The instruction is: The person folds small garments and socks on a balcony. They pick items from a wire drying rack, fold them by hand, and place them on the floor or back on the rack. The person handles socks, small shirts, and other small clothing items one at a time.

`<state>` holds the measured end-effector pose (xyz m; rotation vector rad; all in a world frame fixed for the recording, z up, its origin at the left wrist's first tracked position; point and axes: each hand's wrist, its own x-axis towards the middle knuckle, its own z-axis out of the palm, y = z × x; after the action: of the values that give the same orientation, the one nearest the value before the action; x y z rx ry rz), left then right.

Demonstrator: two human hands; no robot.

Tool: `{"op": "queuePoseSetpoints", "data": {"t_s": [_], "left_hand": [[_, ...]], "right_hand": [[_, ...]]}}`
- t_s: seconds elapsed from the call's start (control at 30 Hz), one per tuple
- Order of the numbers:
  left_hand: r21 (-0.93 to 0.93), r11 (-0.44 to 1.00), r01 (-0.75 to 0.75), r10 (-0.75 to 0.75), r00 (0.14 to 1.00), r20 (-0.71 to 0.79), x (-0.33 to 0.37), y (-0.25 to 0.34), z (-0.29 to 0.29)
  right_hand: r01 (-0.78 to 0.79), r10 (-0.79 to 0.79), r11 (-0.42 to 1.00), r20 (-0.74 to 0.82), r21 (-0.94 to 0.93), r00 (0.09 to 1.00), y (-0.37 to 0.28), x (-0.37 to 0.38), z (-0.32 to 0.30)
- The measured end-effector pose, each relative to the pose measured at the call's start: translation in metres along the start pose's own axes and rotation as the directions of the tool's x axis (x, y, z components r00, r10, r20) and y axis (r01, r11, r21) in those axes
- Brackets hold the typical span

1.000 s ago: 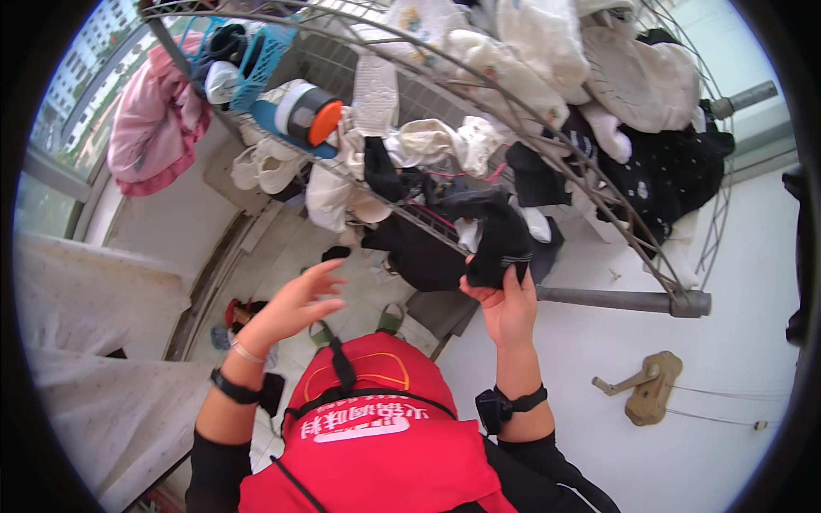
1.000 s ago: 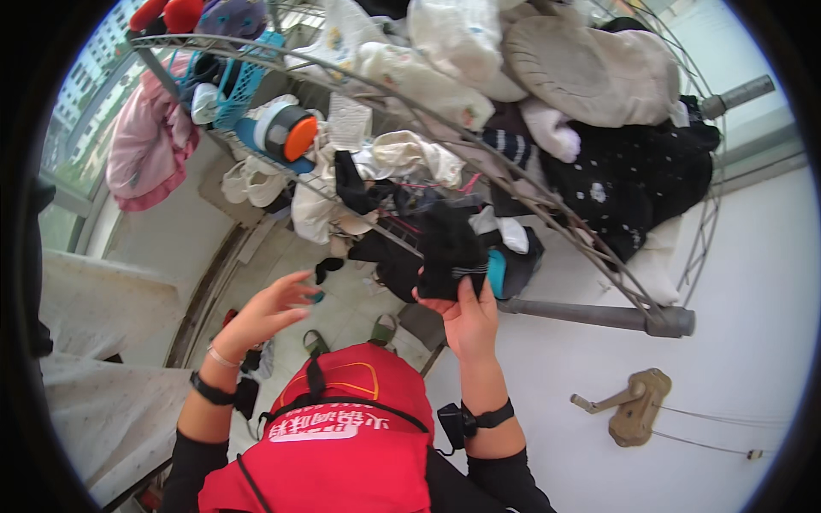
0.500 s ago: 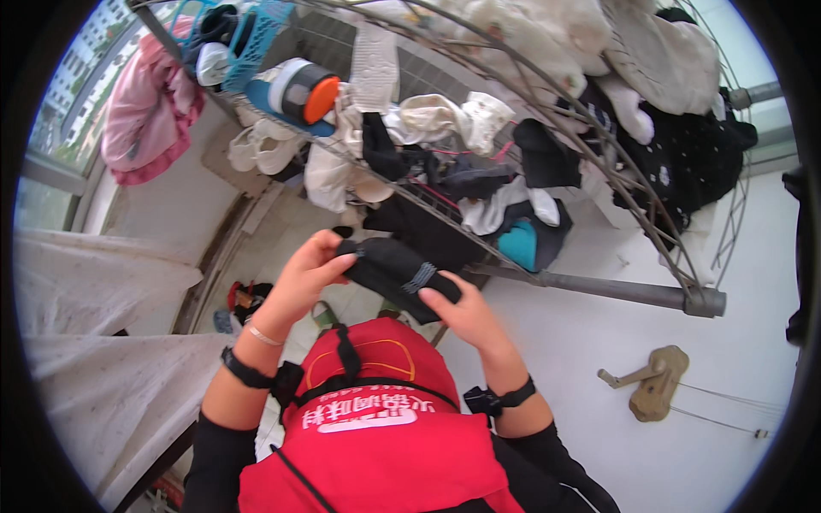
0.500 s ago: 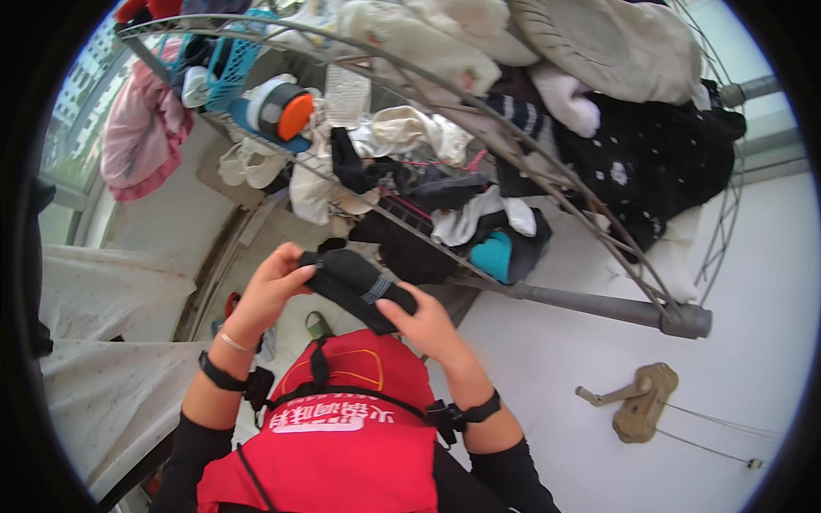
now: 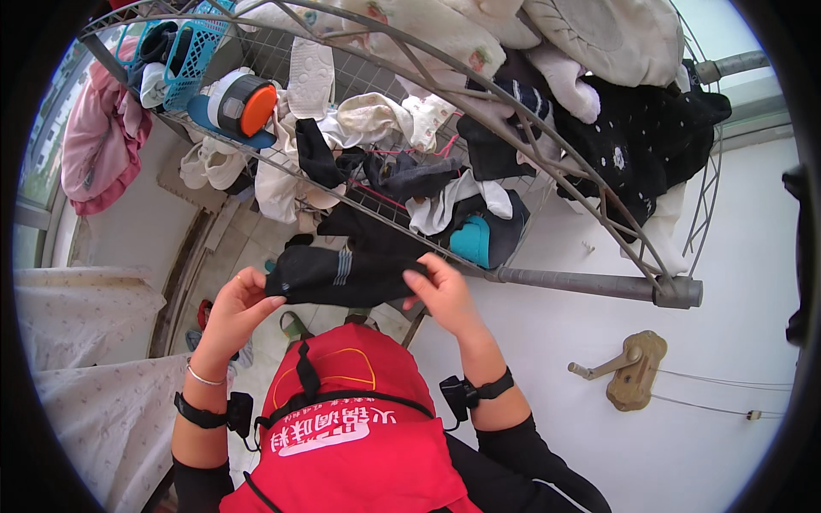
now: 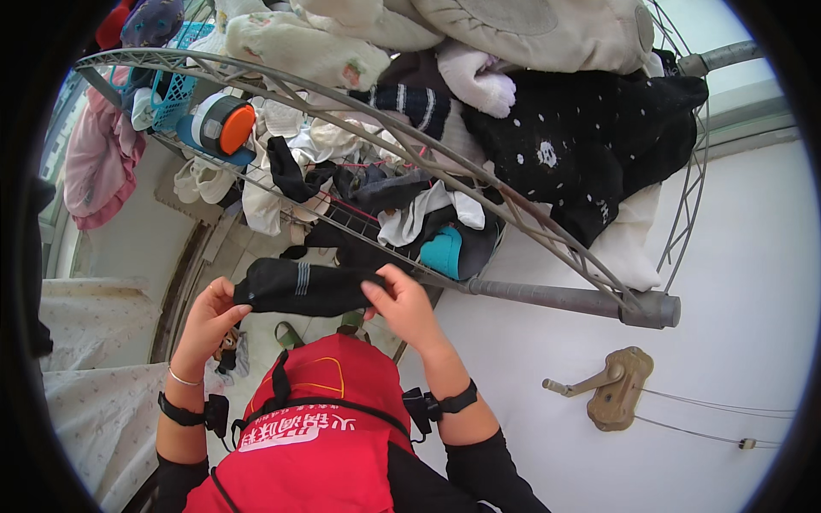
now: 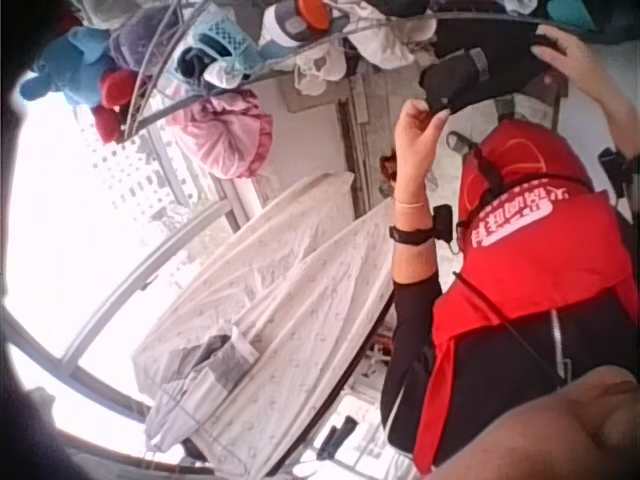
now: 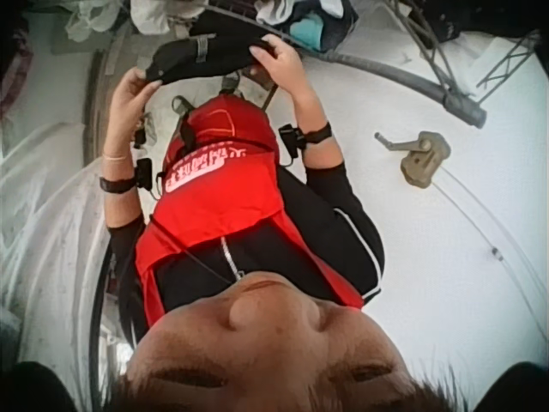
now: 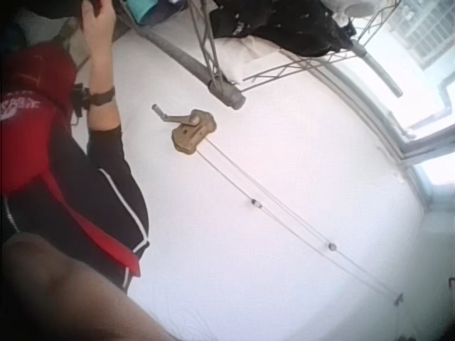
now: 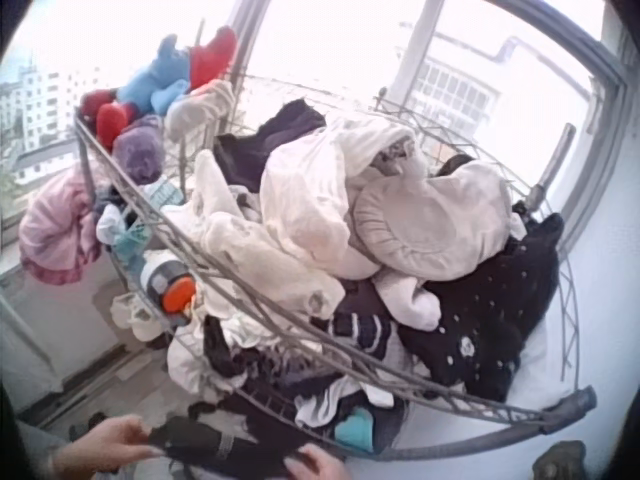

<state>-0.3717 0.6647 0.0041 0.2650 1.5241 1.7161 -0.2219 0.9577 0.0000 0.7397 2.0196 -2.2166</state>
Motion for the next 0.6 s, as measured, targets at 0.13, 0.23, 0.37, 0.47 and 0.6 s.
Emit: {"op": "queuePoseSetpoints", "data": {"t_s": [0.13, 0.23, 0.37, 0.47, 0.6], "left_hand": [[0.173, 0.970, -0.169, 0.148, 0.981, 0.127, 0.021, 0.024, 0.039], [0.326, 0.898, -0.297, 0.241, 0.949, 0.203, 0.040, 0.042, 0.056], [0.277, 0.947, -0.161, 0.112, 0.977, 0.182, 0.053, 0.046, 0.059], [0.265, 0.961, -0.086, 0.049, 0.989, 0.142, 0.056, 0.037, 0.056], [0.239, 0.970, -0.047, 0.027, 0.996, 0.089, 0.060, 0.026, 0.053]], "right_hand": [[0.265, -0.177, 0.918, -0.295, 0.295, 0.939, -0.009, 0.000, -0.022], [0.395, -0.201, 0.873, -0.527, 0.286, 0.826, -0.016, 0.006, -0.043], [0.363, -0.391, 0.911, -0.684, -0.194, 0.616, -0.019, 0.003, -0.054], [0.377, -0.448, 0.893, -0.572, -0.247, 0.687, -0.022, 0.005, -0.051], [0.431, -0.608, 0.745, -0.252, -0.510, 0.753, -0.028, 0.043, -0.040]]}}
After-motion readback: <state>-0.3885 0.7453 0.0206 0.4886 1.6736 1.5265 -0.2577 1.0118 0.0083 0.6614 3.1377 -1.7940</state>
